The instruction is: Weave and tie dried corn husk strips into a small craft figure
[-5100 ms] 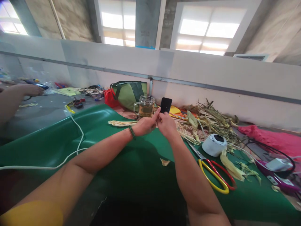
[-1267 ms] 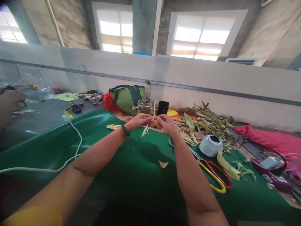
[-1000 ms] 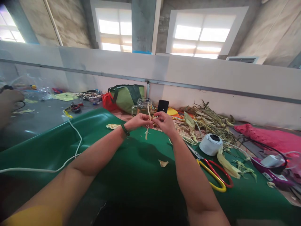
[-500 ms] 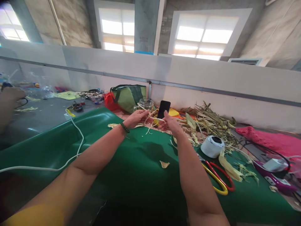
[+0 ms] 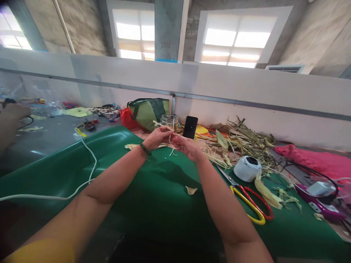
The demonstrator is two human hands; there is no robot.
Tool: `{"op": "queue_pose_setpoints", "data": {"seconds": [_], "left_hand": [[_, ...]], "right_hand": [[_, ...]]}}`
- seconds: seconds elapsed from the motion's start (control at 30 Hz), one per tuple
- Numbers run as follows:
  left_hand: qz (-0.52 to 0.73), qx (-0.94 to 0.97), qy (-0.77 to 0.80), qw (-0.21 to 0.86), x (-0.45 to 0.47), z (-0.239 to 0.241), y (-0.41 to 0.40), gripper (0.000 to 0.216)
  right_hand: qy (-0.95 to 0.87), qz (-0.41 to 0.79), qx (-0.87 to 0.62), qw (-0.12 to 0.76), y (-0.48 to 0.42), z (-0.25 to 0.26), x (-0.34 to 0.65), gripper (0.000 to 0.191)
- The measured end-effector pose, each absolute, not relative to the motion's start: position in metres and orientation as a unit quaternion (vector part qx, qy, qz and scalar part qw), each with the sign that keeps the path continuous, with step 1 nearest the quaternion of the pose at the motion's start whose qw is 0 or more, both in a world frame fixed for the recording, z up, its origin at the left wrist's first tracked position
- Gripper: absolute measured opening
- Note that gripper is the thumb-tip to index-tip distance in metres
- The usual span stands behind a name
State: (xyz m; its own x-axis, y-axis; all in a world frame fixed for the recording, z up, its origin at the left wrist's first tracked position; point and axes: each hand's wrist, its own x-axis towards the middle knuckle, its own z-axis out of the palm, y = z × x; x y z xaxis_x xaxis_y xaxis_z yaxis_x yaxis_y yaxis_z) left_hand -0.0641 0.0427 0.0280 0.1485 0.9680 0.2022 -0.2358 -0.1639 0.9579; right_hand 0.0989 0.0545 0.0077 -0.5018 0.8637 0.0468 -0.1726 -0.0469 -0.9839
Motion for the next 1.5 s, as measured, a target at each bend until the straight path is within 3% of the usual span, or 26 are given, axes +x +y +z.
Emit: {"op": "queue_pose_setpoints", "data": {"seconds": [0.13,0.23,0.43,0.83,1.07,1.3,1.5], "left_hand": [[0.551,0.520,0.381,0.530,-0.065,0.033,0.039,0.032],[0.542,0.526,0.382,0.532,-0.063,0.033,0.037,0.035],[0.535,0.566,0.378,0.501,-0.058,0.028,0.039,0.038],[0.529,0.611,0.361,0.464,-0.061,0.024,0.043,0.040],[0.511,0.624,0.345,0.480,-0.063,0.025,0.042,0.038],[0.580,0.642,0.411,0.289,-0.063,0.031,0.038,0.026],[0.479,0.641,0.369,0.473,-0.053,0.028,0.032,0.040]], "right_hand": [[-0.532,0.656,-0.252,0.472,0.058,0.013,0.105,0.050],[-0.544,0.587,-0.282,0.530,0.059,0.013,0.107,0.053],[-0.703,0.406,-0.350,0.467,0.050,0.006,0.095,0.042],[-0.739,0.355,-0.356,0.448,0.045,0.009,0.093,0.042],[-0.723,0.352,-0.347,0.482,0.046,0.010,0.097,0.041],[-0.731,0.165,-0.390,0.535,0.044,0.010,0.102,0.039],[-0.779,0.065,-0.400,0.478,0.042,0.007,0.102,0.038]]}}
